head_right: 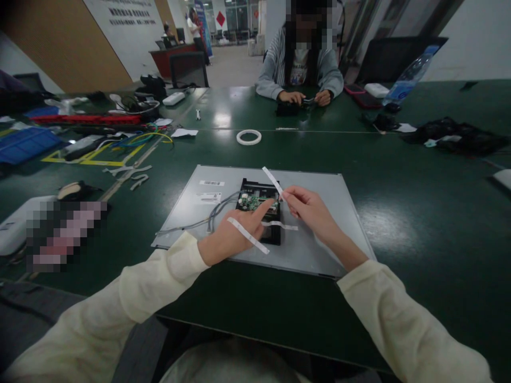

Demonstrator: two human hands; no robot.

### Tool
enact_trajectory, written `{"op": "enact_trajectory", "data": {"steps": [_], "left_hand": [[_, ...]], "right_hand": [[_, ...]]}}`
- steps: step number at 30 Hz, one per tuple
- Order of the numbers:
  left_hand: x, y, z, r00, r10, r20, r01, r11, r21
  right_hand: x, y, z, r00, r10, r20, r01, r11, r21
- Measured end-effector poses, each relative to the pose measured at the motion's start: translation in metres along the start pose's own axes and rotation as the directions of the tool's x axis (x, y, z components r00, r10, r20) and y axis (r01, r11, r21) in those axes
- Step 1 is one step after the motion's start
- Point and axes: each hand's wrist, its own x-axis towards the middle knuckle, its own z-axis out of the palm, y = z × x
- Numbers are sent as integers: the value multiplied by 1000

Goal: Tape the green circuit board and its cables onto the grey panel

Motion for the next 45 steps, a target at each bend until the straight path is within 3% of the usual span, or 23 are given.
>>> {"op": "enact_trajectory", "data": {"steps": [8,11,13,18,23,35,45], "left_hand": [[16,-19,-21,985,-94,-142,79,991,-105],[30,-32,-19,956,-110,-270,68,985,-162],[41,-38,-13,951,-67,-301,12,983,-181],[59,-44,14,965,98,-245,-147,970,-192],[64,-51,35,970,111,-217,-168,949,-266],[62,-46,36,985,-47,-163,-14,935,-353],[64,-50,43,982,-8,-190,-57,941,-334]], "right_hand": [[6,6,-6,968,251,28,-253,958,137],[4,5,-8,957,287,42,-290,945,150],[4,4,-7,952,305,42,-308,943,131],[4,3,-5,948,318,1,-318,947,53],[4,4,-2,958,287,-7,-287,958,-25],[2,4,5,992,110,-68,-105,992,70],[3,2,5,983,181,-41,-179,982,52]]}}
